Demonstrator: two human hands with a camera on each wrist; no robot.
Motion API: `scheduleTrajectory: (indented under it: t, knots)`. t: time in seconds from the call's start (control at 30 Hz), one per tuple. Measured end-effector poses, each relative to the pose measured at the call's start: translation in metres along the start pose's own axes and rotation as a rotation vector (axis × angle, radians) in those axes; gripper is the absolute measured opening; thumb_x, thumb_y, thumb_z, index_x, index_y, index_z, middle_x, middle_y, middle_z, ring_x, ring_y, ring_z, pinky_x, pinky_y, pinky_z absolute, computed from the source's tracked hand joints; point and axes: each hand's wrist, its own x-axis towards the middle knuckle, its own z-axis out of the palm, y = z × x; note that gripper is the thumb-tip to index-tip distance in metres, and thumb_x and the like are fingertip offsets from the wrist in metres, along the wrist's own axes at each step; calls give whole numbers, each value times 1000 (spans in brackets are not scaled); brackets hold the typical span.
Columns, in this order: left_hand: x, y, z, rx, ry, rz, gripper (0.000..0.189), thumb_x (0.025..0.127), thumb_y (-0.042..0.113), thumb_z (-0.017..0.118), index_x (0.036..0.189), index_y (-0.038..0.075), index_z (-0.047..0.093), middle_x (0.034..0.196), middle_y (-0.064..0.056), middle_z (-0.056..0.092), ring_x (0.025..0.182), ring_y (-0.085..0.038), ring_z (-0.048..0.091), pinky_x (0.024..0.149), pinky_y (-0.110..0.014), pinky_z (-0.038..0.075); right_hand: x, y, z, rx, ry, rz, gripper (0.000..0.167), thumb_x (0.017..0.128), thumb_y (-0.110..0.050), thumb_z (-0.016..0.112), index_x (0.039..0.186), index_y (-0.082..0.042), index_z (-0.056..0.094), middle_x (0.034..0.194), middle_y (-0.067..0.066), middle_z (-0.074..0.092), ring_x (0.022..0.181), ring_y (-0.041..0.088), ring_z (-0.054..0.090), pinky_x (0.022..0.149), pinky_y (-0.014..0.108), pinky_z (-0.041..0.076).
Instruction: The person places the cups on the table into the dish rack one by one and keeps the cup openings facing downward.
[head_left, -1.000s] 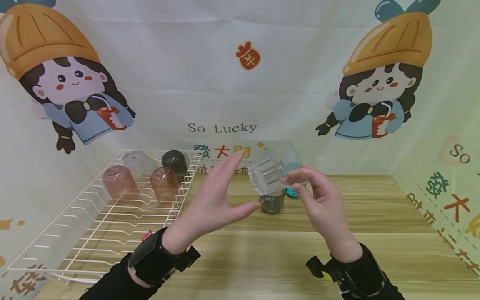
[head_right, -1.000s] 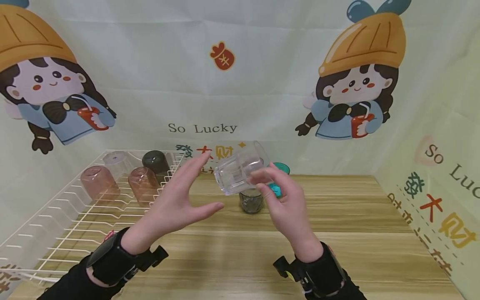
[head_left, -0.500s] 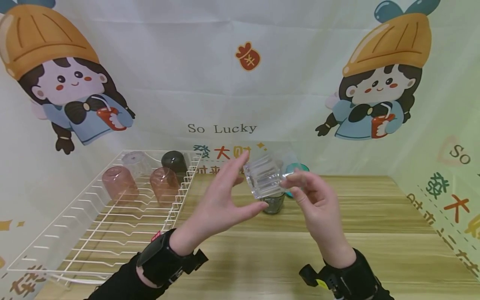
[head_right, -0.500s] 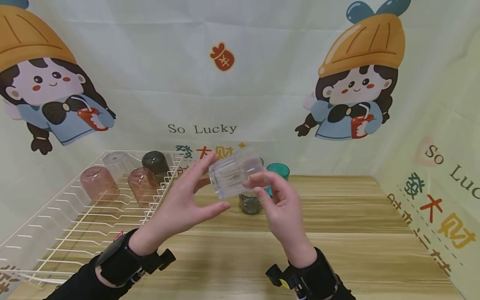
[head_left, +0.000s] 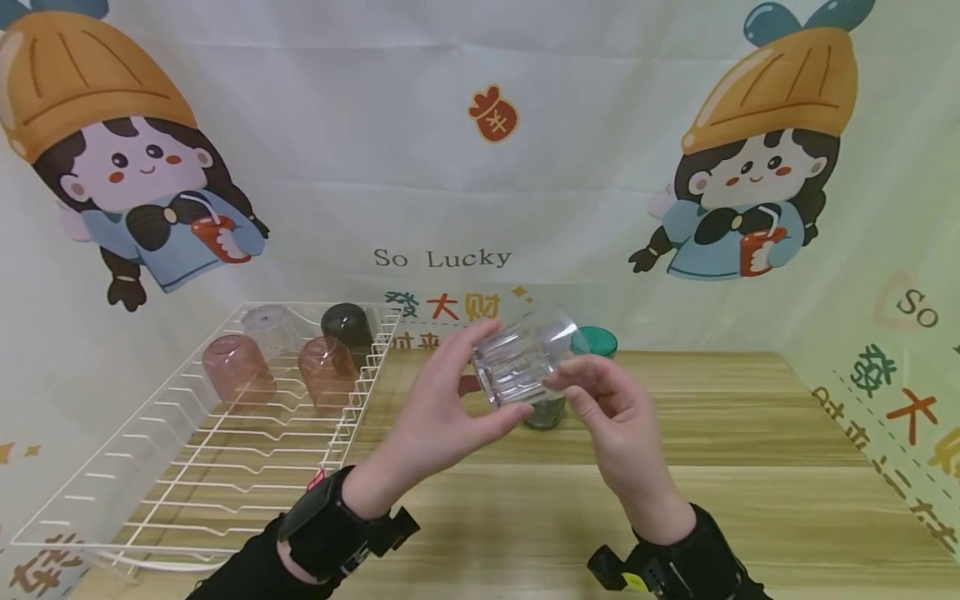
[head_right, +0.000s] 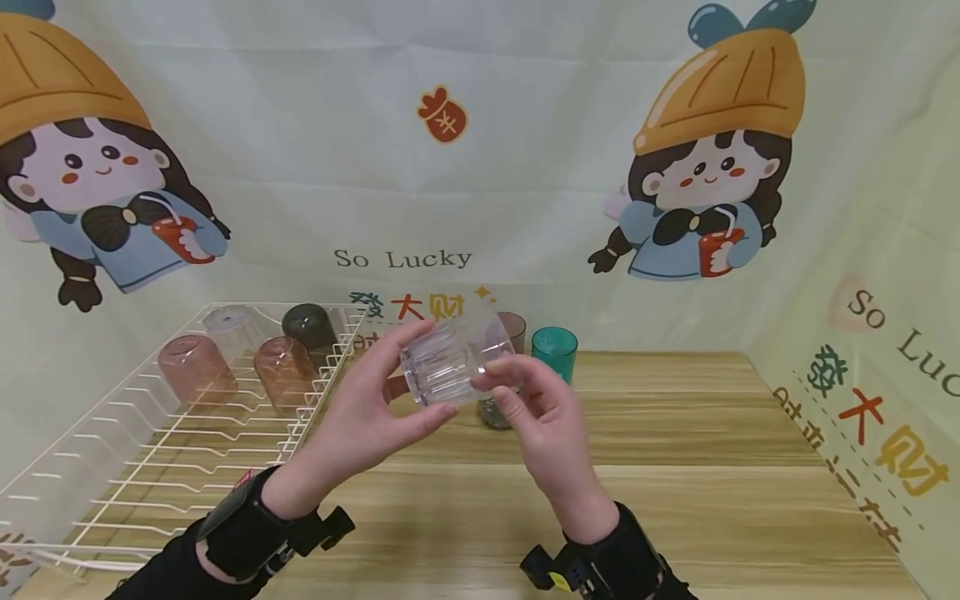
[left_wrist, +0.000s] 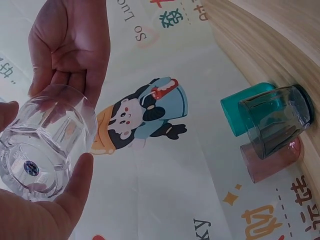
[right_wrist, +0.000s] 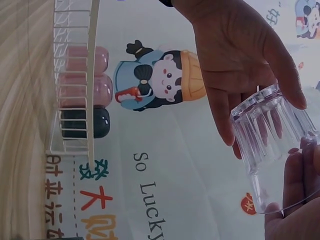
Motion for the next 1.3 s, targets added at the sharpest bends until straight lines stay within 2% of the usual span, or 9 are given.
scheduleTrajectory:
  t: [0.27,0.43,0.7,0.93,1.1,1.3]
  knots:
    - [-2,-1,0,-2,40,-15,73,71,13,82,135,14,45,126,-4,52,108,-17,53,76,-24,56,-3,0,2,9,-5,53,16,93,1,52,107,6,58,99,-6,68,95,9,65,85,22,53]
    - [-3,-1,0,24,46,-21,71,71,14,81,133,13,46,125,-4,52,107,-17,52,75,-24,56,-4,2,0,39,-35,54,15,93,2,51,107,4,58,101,-5,67,96,10,64,86,22,53]
    - [-4,0,-2,39,61,-8,72,70,13,82,133,12,46,124,-4,53,106,-16,52,76,-27,56,-5,3,-5,91,-95,96,24,96,-8,52,118,-14,60,115,-8,64,108,12,58,91,24,50]
    - [-5,2,-6,56,64,-9,73,69,12,82,132,12,47,125,-4,51,105,-15,52,78,-28,55,-2,3,-11,104,-110,62,29,96,-8,52,124,-2,56,123,-4,63,125,17,51,102,26,43]
    - [-5,3,-11,68,67,-7,73,68,12,83,132,13,47,126,-2,52,106,-14,51,80,-29,54,0,2,-15,91,-110,62,31,97,-7,50,127,-3,54,123,-4,63,126,17,50,104,26,41]
    - [-5,6,-17,92,81,-4,73,67,10,83,131,10,48,124,-3,53,105,-15,52,79,-28,54,0,2,-20,82,-108,71,32,96,-4,50,128,-2,53,123,-6,63,127,15,49,104,24,40]
